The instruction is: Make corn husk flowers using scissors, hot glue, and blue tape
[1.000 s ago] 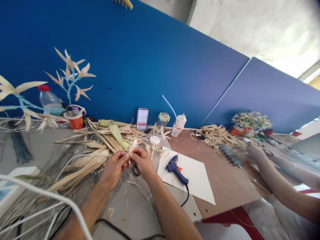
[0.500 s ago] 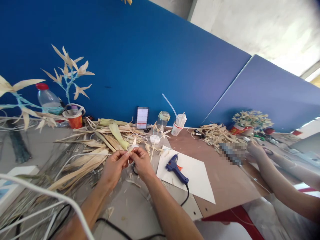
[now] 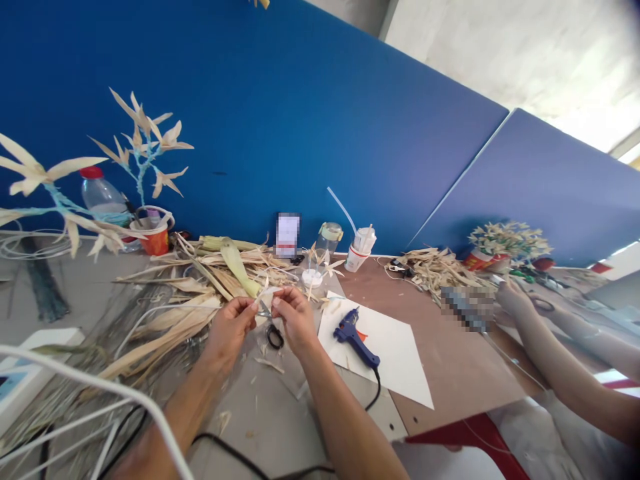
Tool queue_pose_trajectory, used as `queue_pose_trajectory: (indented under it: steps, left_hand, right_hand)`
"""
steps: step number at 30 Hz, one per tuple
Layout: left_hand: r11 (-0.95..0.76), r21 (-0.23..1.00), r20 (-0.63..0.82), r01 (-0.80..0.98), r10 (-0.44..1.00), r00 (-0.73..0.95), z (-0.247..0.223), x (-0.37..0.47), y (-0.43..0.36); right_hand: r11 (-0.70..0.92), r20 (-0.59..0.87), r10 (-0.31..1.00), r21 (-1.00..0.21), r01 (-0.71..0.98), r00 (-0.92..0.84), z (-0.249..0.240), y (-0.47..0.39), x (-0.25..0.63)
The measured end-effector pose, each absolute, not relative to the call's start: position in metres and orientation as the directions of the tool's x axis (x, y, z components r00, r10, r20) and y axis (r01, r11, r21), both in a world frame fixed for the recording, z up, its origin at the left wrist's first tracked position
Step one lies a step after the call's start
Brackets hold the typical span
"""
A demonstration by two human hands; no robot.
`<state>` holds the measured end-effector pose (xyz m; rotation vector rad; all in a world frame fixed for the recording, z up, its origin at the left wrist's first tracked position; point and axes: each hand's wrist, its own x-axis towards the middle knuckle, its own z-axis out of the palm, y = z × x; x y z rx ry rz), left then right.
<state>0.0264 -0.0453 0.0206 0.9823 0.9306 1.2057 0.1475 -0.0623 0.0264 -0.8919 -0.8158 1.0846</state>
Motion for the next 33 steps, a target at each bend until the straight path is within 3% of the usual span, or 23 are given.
queue_pose_trajectory:
  steps: [3, 6, 10, 14, 18, 29, 33]
  left_hand:
    - [0.021, 0.986, -0.005, -0.163, 0.995, 0.098, 0.014, 0.024, -0.042]
    - [-0.021, 0.996, 0.030, -0.083, 0.994, 0.108, 0.011, 0.025, -0.042]
    - [0.034, 0.983, -0.017, -0.181, 0.995, 0.094, 0.013, 0.029, -0.045]
    - [0.079, 0.929, -0.044, -0.361, 0.994, 0.104, 0.020, 0.031, -0.049]
    - [0.097, 0.919, -0.044, -0.383, 0.988, 0.146, 0.023, 0.032, -0.050]
    - [0.008, 0.969, 0.030, -0.246, 0.988, 0.149, 0.014, 0.028, -0.046]
    - [0.007, 0.963, 0.041, -0.269, 0.984, 0.172, 0.018, 0.027, -0.047]
  right_hand:
    - [0.148, 0.089, 0.976, -0.940, -0.308, 0.199, 0.028, -0.063, 0.146]
    - [0.082, 0.026, 0.971, -0.970, -0.227, 0.238, 0.028, -0.063, 0.143]
    - [0.060, -0.023, 0.968, -0.947, -0.316, 0.251, 0.026, -0.063, 0.140]
    - [0.032, -0.105, 0.966, -0.858, -0.513, 0.237, 0.024, -0.064, 0.137]
    - [-0.026, -0.158, 0.977, -0.760, -0.649, 0.145, 0.025, -0.063, 0.137]
    - [0.027, -0.136, 0.966, -0.794, -0.607, 0.221, 0.034, -0.069, 0.139]
    - [0.047, -0.103, 0.969, -0.815, -0.577, 0.225, 0.035, -0.070, 0.139]
